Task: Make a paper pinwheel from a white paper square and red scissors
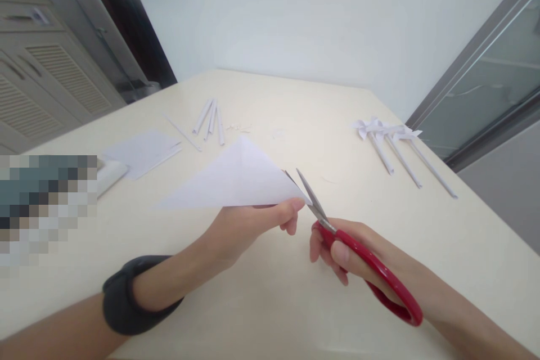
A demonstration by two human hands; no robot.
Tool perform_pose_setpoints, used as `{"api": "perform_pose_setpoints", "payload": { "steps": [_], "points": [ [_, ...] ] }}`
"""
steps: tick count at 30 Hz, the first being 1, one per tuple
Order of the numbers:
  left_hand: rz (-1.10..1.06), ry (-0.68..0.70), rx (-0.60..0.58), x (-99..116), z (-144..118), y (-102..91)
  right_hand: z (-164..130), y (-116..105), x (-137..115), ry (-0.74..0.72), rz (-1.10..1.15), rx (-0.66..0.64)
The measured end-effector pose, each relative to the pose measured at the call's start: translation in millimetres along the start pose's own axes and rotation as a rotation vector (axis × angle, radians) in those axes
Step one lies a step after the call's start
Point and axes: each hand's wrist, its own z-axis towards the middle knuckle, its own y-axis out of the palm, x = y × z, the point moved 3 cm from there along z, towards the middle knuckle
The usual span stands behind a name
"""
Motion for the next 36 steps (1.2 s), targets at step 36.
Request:
{"api": "perform_pose_setpoints", "payload": {
  "steps": [36],
  "points": [
    [-0.077,-0.02,0.006,-2,-1,6.8,3,2,0,0.077,-0.114,0.057]
  ]
}}
